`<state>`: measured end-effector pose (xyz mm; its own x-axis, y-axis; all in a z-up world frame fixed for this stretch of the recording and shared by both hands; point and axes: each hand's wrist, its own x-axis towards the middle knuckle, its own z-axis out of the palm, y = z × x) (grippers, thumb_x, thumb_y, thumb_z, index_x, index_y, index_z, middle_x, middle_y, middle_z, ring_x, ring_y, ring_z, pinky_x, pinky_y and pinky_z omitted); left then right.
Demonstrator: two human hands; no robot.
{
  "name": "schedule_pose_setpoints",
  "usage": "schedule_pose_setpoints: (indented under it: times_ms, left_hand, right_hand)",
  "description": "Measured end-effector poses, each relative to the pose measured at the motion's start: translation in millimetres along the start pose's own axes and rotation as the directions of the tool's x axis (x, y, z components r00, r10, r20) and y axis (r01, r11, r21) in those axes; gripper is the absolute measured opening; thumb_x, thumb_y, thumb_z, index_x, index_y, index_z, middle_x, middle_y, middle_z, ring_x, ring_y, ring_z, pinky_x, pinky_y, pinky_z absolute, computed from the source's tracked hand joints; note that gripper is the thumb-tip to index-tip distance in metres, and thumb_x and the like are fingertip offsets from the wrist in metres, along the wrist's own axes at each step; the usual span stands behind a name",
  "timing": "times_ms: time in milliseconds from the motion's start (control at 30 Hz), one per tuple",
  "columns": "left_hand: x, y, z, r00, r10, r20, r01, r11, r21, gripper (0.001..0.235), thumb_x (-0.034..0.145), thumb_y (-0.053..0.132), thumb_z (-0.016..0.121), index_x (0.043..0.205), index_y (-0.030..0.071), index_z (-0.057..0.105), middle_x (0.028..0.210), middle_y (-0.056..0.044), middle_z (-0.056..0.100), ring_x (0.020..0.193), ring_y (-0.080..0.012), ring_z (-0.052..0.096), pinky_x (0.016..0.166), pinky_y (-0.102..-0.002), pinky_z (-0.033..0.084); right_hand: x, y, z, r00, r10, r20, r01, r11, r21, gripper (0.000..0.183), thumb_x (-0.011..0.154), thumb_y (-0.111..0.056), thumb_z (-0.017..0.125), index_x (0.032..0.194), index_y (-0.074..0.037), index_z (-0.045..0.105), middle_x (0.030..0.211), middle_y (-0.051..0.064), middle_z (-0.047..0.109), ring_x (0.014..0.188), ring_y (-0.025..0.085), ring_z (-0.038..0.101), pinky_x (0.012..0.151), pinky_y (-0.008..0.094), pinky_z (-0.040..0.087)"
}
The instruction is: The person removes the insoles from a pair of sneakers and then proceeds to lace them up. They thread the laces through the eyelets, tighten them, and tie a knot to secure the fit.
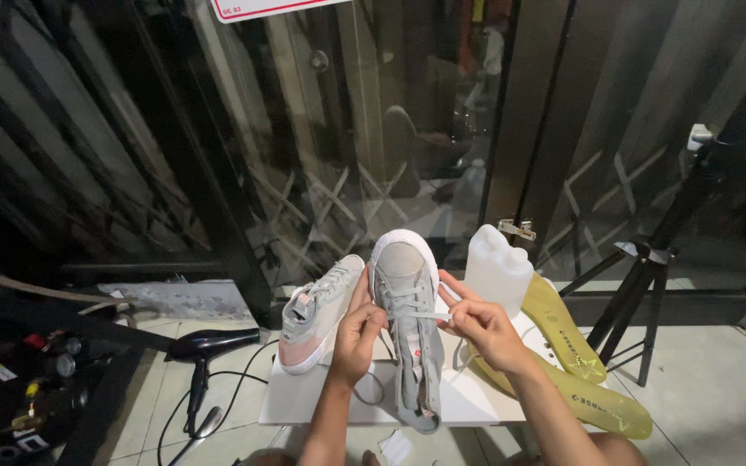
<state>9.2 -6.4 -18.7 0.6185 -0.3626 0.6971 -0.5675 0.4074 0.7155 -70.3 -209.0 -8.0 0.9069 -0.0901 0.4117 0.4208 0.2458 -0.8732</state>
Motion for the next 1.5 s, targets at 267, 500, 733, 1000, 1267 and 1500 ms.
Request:
schedule_pose_setpoints:
  times_ms: [267,500,733,1000,1267,1500]
  left_hand:
    - [-5,-39,-9,1.000,-0.022,0.002,0.022,0.995,0.097,0.028,0.095,0.016,0.049,0.069,0.004,0.051,0.137,-0.022,0.042,0.125,-0.0333,0.043,0.102,-0.043,0.030]
    - [-6,-35,1,0.991,-0.133,-0.027,0.135,0.977,0.162,0.030,0.099,0.024,0.046,0.075,0.007,0.054,0.075,-0.004,0.047,0.077,-0.0172,0.051,0.080,-0.033,0.041]
    - [-6,-31,9,0.990,-0.135,-0.047,0.139,0.986,0.096,0.030,0.100,0.024,0.045,0.074,0.008,0.049,0.068,-0.001,0.038,0.070,-0.0139,0.041,0.072,-0.030,0.039]
    - [-24,-55,6,0.986,-0.117,-0.121,0.134,0.980,0.145,0.029,0.099,0.026,0.042,0.072,0.014,0.040,0.070,0.004,0.035,0.066,-0.0088,0.034,0.063,-0.025,0.030]
    - [-19,-38,3,0.972,-0.123,-0.202,0.163,0.967,0.195,0.030,0.099,0.025,0.042,0.071,0.012,0.043,0.070,0.004,0.038,0.068,-0.0096,0.038,0.065,-0.025,0.033]
    - [-27,-36,0,0.863,-0.396,-0.314,0.447,0.888,0.108,0.034,0.097,0.035,0.043,0.070,0.013,0.047,0.067,0.005,0.039,0.066,-0.0083,0.039,0.061,-0.025,0.034]
  right_hand:
    - [5,12,-5,1.000,0.004,-0.006,-0.003,0.992,0.125,0.023,0.086,-0.007,0.058,0.072,0.011,0.059,0.143,0.021,0.039,0.127,0.037,0.037,0.089,0.042,0.051]
    - [6,34,-18,0.997,0.054,-0.048,-0.057,0.997,-0.055,0.019,0.087,-0.008,0.057,0.074,0.005,0.061,0.138,0.019,0.045,0.125,0.033,0.041,0.093,0.041,0.047]
    - [7,42,-13,0.991,0.054,-0.120,-0.067,0.992,-0.111,0.022,0.090,-0.010,0.055,0.073,0.003,0.058,0.126,0.017,0.055,0.112,0.024,0.057,0.087,0.035,0.051]
    - [7,37,-4,0.983,0.135,-0.122,-0.158,0.965,-0.207,0.031,0.089,-0.027,0.054,0.064,-0.009,0.059,0.131,0.011,0.057,0.115,0.020,0.059,0.088,0.033,0.047]
    - [9,1,2,0.939,0.313,-0.141,-0.334,0.926,-0.173,0.035,0.087,-0.028,0.051,0.100,0.000,0.067,0.114,0.008,0.064,0.101,0.022,0.065,0.082,0.037,0.058]
    - [0,-10,-17,0.948,0.314,0.060,-0.310,0.948,-0.067,0.027,0.097,-0.027,0.048,0.075,-0.010,0.050,0.066,0.003,0.045,0.055,0.012,0.036,0.055,0.023,0.029]
